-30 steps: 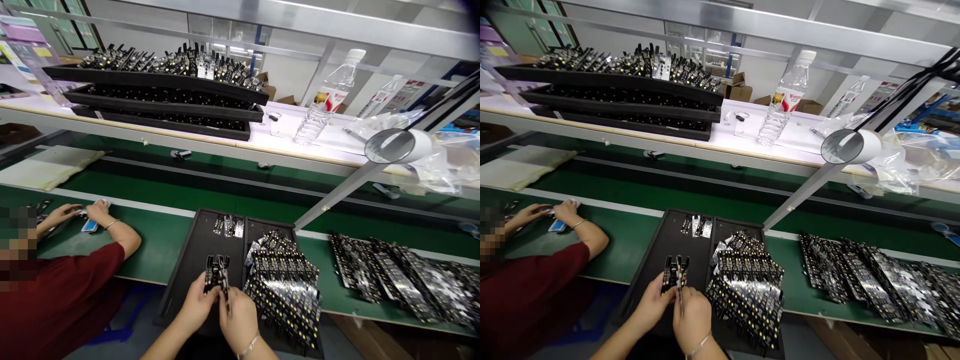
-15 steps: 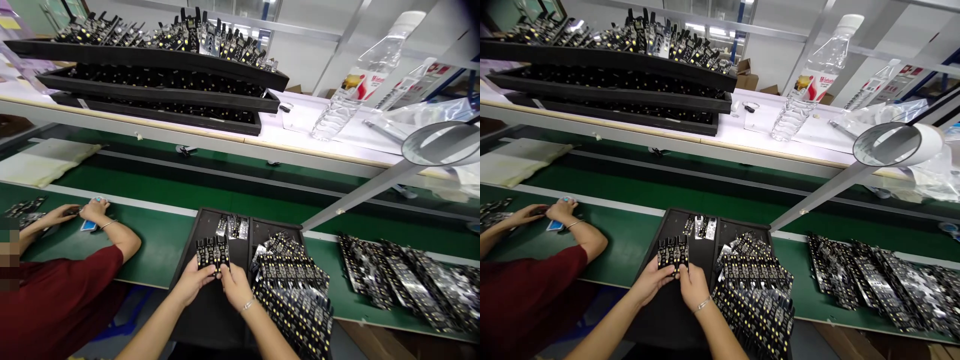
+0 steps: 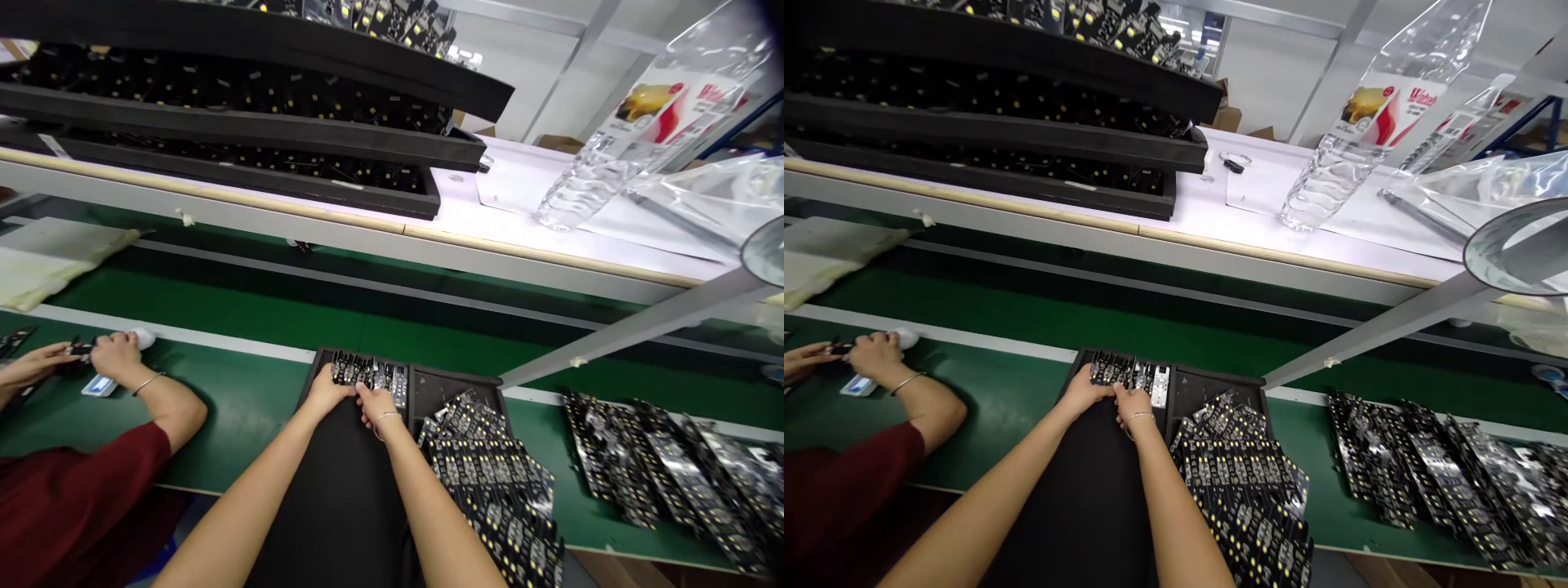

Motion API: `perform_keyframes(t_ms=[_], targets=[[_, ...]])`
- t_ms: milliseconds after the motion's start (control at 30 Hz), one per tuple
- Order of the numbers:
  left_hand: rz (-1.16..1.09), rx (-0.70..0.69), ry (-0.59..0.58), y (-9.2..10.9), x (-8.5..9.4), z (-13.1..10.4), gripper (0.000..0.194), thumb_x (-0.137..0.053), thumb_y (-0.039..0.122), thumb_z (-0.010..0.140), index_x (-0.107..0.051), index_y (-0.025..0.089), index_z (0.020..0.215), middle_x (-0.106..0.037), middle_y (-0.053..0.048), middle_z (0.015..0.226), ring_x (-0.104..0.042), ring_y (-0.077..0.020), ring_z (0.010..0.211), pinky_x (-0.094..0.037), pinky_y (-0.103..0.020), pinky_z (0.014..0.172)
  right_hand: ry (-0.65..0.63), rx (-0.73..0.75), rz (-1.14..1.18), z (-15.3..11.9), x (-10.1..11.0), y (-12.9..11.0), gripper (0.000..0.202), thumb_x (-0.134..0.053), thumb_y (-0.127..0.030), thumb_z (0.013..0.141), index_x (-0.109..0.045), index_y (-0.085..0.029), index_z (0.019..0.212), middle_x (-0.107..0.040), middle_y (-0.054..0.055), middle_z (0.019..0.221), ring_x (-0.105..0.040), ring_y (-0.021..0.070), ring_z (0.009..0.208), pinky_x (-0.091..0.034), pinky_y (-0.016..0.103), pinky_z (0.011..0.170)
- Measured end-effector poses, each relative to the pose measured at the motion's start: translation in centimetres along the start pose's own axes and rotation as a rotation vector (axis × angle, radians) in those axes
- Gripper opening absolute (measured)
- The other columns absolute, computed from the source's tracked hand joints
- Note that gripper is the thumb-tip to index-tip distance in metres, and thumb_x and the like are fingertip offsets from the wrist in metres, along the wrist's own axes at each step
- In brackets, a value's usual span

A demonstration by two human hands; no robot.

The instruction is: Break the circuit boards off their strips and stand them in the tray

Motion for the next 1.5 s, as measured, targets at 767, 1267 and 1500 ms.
perform_keyframes(t_ms=[767,1267,1500], targets=[[-0.014,-0.097,-0.265,1.7,-4.0,-18.8,0.043,-0.062,0.048,0.076,-0.063,0.023,0.111,-0.065,-0.012,0.118,-0.065,-0.0292,0.101,-0.053,-0.034,0.074,0.049,0.405,-0.468,-14.0,13.5,14.7,0.082,-0.053,-0.008,0.059,-0.039,-0.013,0.140,-0.045,0.012,0.141,-0.040,0.0235,0.131,-0.026,0.037,0.113],[0.159,-0.917,-0.426,12.4,-5.2,-30.4,0.039,-0.057,0.019,0.082,-0.064,0.043,0.112,-0.051,-0.001,0.140,-0.028,-0.0327,0.140,-0.008,-0.063,0.112,0.183,0.224,0.854,-28.7,22.7,13.1,0.066,-0.067,-0.038,0.076,-0.042,-0.033,0.137,-0.051,0.010,0.137,-0.049,0.0302,0.124,-0.038,0.052,0.105],[-0.202,-0.633,-0.065,11.7,0.0,-29.8,0.028,-0.061,0.035,0.081,-0.068,0.028,0.108,-0.072,-0.008,0.110,-0.060,-0.0319,0.112,-0.038,-0.046,0.104,-0.145,0.308,1.252,-29.1,16.7,8.8,0.067,-0.058,-0.070,0.070,-0.052,-0.032,0.125,-0.054,0.012,0.133,-0.063,0.0290,0.105,-0.057,0.045,0.080]])
Point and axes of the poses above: each hand's wrist, its own z-axis towards the middle knuckle, its own x-axis out of the back of the hand, y = z × x, the point moved 7 cm from there along z, towards the middle knuckle
